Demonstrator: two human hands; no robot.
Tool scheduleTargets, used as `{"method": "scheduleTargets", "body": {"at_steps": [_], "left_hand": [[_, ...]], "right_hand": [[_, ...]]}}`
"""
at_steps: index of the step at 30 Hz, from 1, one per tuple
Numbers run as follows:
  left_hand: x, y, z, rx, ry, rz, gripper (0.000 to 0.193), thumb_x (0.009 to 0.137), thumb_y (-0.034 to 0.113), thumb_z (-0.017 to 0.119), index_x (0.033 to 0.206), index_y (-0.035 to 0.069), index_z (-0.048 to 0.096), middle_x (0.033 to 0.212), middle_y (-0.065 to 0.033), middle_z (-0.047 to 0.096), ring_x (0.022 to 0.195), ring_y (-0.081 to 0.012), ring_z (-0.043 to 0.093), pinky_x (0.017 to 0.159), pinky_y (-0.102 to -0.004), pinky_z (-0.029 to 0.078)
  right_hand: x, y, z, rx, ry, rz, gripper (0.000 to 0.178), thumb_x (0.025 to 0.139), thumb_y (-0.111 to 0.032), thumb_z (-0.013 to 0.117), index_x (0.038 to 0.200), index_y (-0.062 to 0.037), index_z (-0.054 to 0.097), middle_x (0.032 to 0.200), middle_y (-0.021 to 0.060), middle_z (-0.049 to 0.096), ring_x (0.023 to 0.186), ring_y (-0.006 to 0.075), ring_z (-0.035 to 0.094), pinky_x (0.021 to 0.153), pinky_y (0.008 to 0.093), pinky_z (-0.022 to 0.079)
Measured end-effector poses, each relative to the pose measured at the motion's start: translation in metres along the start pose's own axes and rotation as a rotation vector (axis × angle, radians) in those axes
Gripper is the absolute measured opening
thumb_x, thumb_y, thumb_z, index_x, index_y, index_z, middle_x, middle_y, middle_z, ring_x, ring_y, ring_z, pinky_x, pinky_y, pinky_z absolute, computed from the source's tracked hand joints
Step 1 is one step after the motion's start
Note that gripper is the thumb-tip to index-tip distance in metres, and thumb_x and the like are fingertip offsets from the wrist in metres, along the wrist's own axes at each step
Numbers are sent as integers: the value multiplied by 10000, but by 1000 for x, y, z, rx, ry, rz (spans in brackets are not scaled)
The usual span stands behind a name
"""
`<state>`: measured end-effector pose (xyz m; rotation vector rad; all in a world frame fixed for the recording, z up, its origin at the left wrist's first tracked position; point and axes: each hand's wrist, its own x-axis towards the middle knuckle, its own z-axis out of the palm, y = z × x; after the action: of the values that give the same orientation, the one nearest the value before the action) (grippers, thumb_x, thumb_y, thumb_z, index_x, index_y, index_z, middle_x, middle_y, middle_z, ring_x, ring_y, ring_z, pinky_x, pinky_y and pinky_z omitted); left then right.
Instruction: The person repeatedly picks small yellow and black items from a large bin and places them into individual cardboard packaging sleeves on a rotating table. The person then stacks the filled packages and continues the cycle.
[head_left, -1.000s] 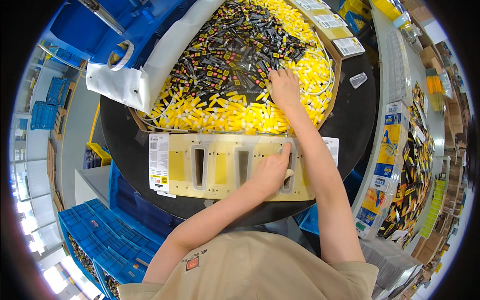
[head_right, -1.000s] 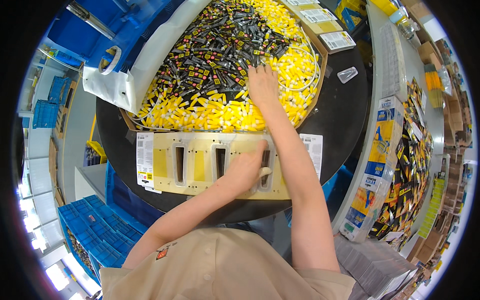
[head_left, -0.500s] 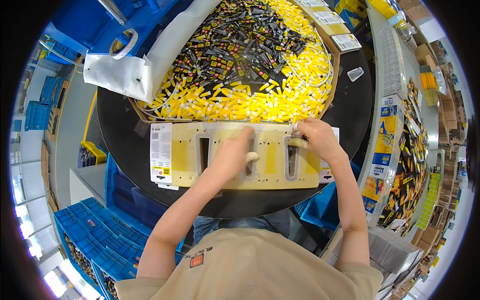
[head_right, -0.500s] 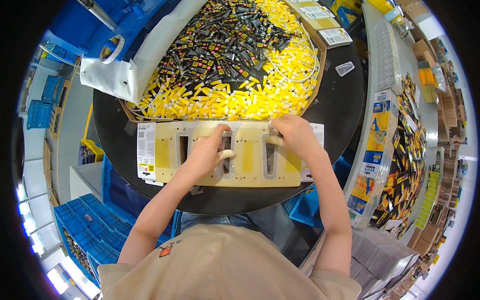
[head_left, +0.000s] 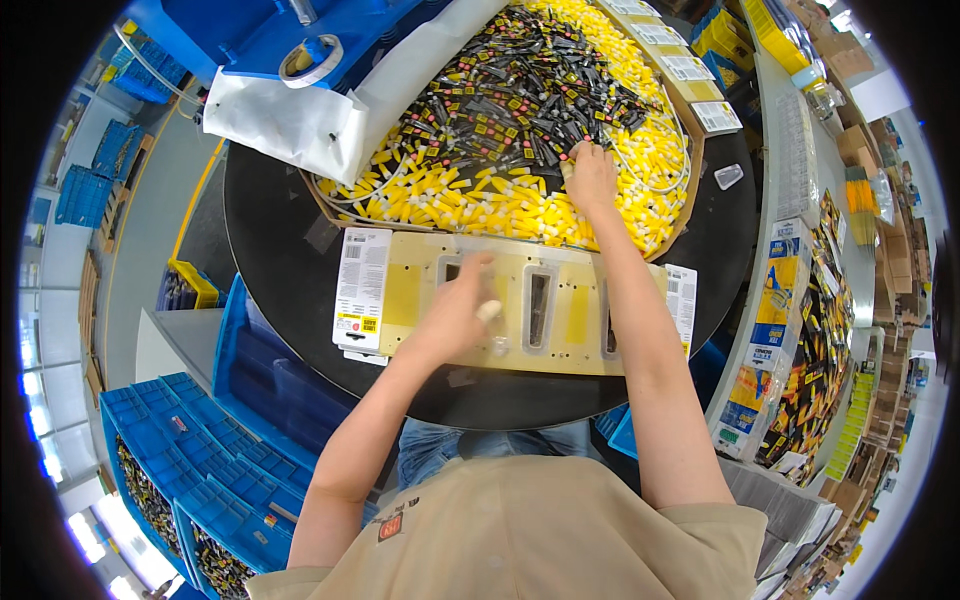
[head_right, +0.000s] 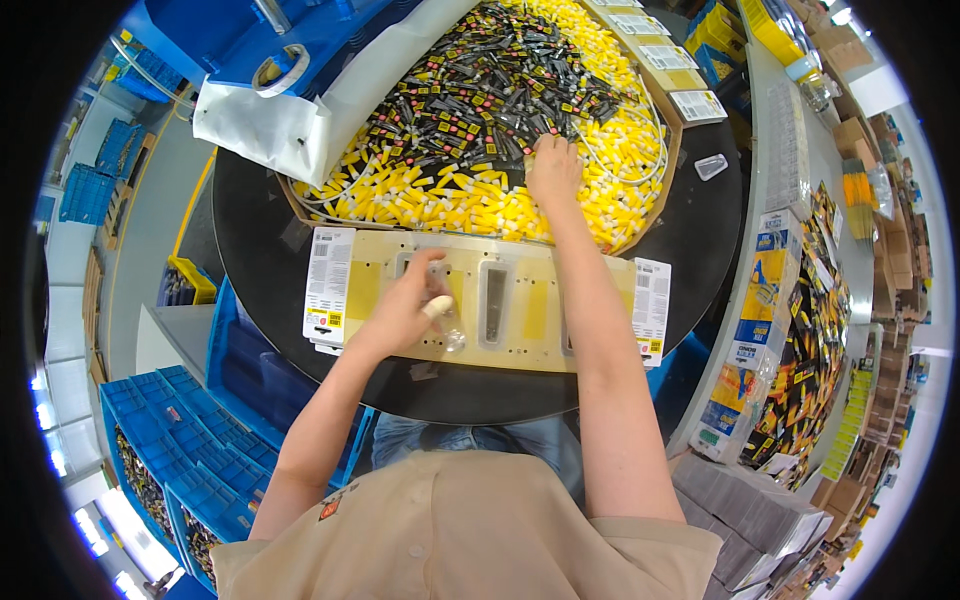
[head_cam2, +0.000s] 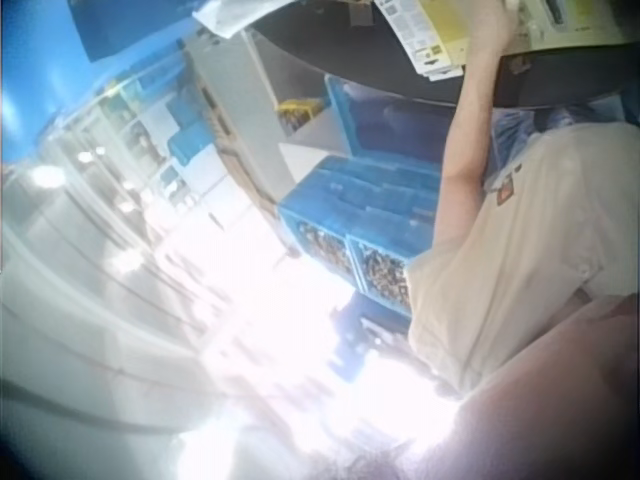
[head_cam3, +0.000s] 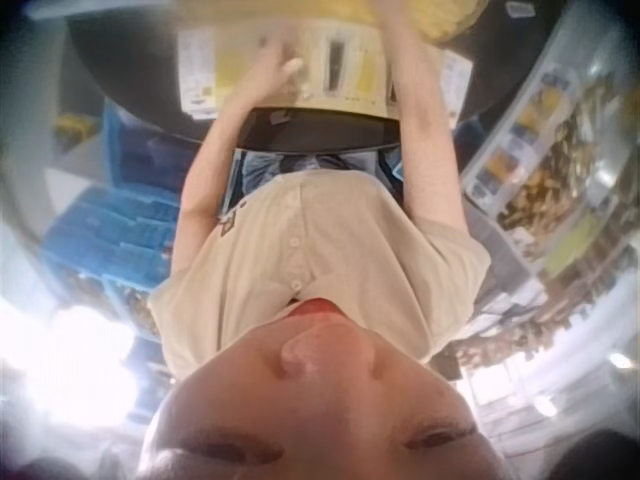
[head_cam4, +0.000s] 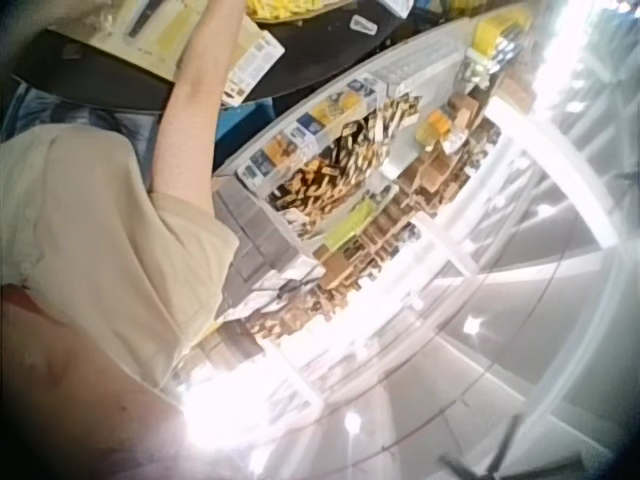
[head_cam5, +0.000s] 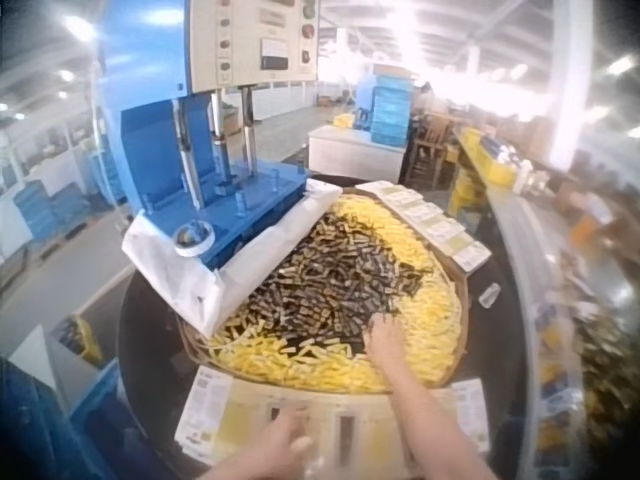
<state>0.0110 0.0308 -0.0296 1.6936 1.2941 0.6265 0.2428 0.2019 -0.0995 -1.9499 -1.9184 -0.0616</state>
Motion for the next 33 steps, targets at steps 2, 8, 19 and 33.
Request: {"method": "scheduleTargets", "body": {"at_steps": [2,8,19,33], "left_hand": [[-6,-6,-14,-93,-46,-173,534,802,77,674,1259,75,398,716,-161,606,694,-311,616,605,-375,491],[-3,-14,-34,403,81,-65,590,741,184,744,1228,101,422,667,-155,592,660,-339,602,588,-404,457],[5,-1,-70,455,112,-66,439,824,151,636,1216,86,449,673,-116,604,651,-338,603,607,-403,453],[190,30,-1,944,-122,-62,215,771,16,613,981,-16,645,1136,-207,538,831,-318,666,704,-369,565]], "right_hand": [[0,3,-6,80,-25,-40,211,811,-147,619,995,-64,555,923,118,610,920,319,555,825,452,417],[-39,-3,-91,400,-25,-315,82,859,-119,570,845,-40,587,815,150,587,791,323,554,687,399,451],[-97,-25,-117,436,-403,-632,128,787,-167,675,826,-56,623,738,95,572,760,277,556,667,373,465],[14,22,-49,224,-541,-444,196,735,-51,684,914,-95,616,834,104,581,846,301,580,749,392,474]]}}
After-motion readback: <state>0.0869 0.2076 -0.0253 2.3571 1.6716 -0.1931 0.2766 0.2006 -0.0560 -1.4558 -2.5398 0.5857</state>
